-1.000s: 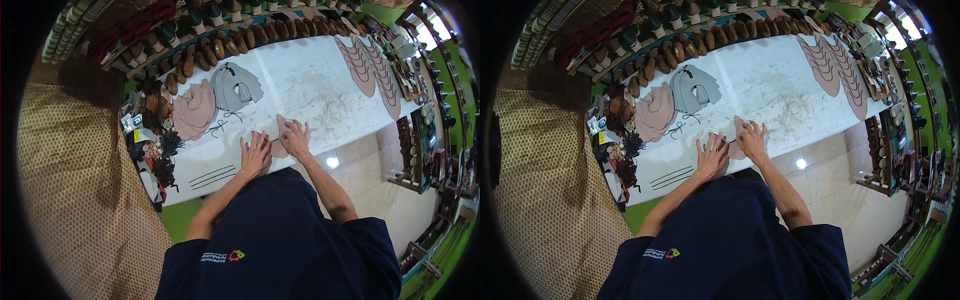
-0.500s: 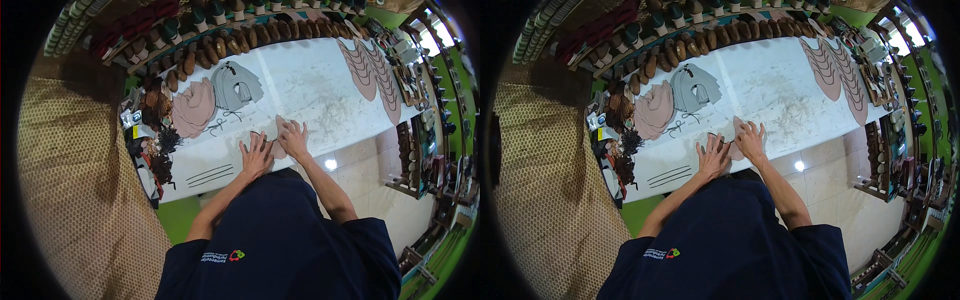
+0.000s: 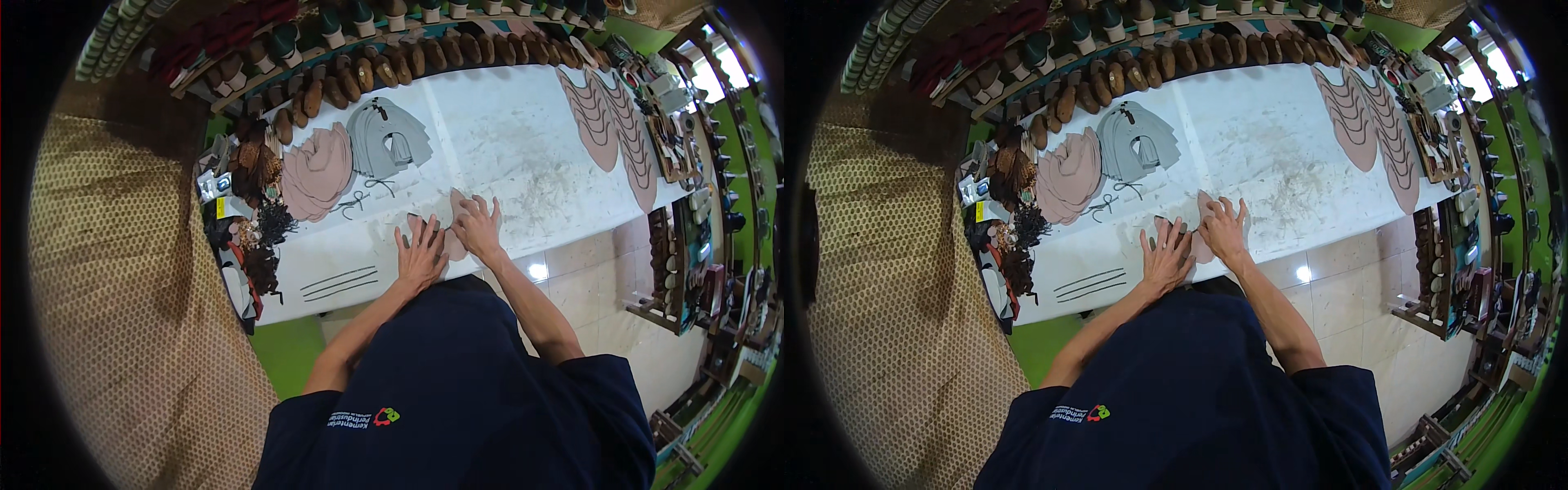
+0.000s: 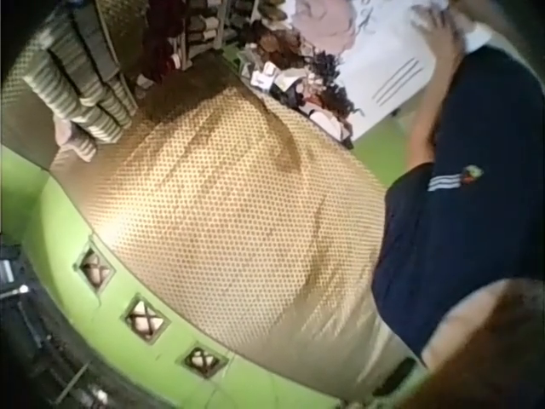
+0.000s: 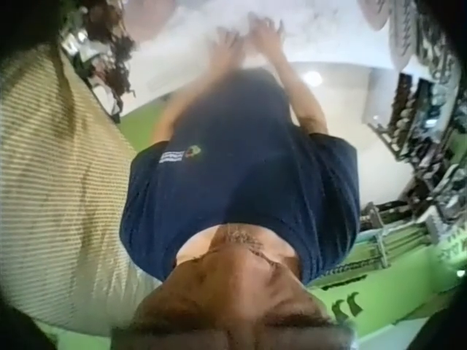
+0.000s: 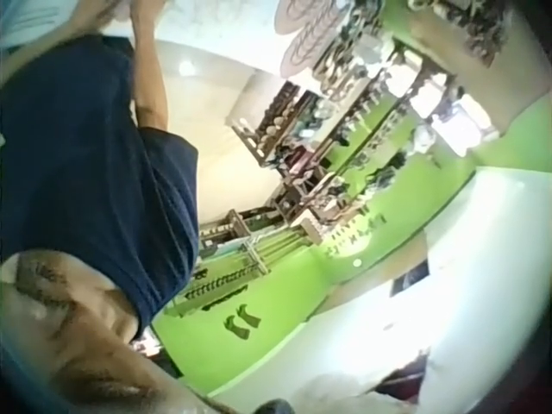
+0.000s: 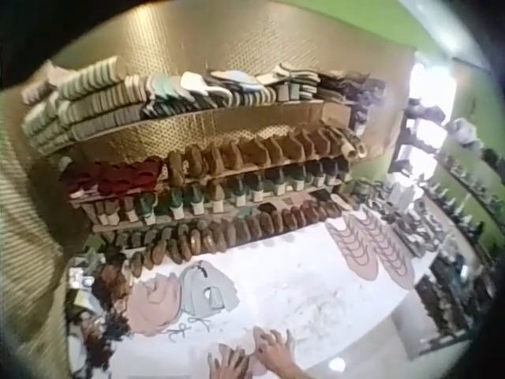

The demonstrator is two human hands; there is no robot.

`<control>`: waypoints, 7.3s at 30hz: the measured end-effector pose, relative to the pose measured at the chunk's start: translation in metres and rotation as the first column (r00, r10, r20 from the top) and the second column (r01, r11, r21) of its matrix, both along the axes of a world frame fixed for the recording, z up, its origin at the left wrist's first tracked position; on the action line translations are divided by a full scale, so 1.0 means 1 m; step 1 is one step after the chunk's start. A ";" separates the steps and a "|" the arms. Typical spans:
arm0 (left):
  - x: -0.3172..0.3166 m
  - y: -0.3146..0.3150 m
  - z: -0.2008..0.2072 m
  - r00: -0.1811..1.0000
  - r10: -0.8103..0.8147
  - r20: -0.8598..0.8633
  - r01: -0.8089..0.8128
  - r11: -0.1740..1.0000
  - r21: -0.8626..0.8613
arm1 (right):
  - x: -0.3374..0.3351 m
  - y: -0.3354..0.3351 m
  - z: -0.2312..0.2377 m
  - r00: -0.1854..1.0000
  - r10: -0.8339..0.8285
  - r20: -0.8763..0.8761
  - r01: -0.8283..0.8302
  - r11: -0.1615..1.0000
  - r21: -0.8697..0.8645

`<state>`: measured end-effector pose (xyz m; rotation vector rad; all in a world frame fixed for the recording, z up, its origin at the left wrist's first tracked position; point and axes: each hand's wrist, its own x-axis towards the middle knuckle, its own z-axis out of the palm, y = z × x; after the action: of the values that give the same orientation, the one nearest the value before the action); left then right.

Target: Inspecting and arranging leather shoe upper components on a workbench.

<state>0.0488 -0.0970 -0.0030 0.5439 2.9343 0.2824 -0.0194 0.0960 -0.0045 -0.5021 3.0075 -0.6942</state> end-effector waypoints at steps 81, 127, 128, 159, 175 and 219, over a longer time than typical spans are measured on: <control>0.015 0.073 0.001 0.861 0.508 -0.012 -0.506 0.859 0.076 | -0.060 0.066 -0.005 0.875 0.475 -0.093 -0.484 0.867 -0.120; 0.003 0.091 0.020 0.859 0.512 0.012 -0.512 0.859 0.005 | -0.107 0.050 -0.006 0.826 0.563 -0.008 -0.563 0.826 -0.022; 0.004 0.092 0.018 0.859 0.512 0.012 -0.512 0.859 0.005 | -0.107 0.050 -0.007 0.823 0.567 -0.019 -0.567 0.823 -0.018; -0.013 0.092 0.007 0.866 0.484 -0.124 -0.470 0.874 0.128 | -0.120 0.038 -0.008 0.771 0.637 -0.024 -0.634 0.770 0.069; -0.012 0.098 -0.003 0.840 0.537 -0.083 -0.521 0.839 0.157 | -0.122 0.030 -0.006 0.738 0.672 -0.066 -0.663 0.740 0.111; -0.035 0.104 -0.001 0.814 0.580 -0.042 -0.564 0.805 0.186 | -0.117 0.059 -0.004 0.869 0.485 0.097 -0.477 0.874 -0.095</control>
<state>0.0136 0.0069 -0.0043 -0.3569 3.1121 0.5823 -0.1367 0.1550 -0.0088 -1.1194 2.5852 -0.7471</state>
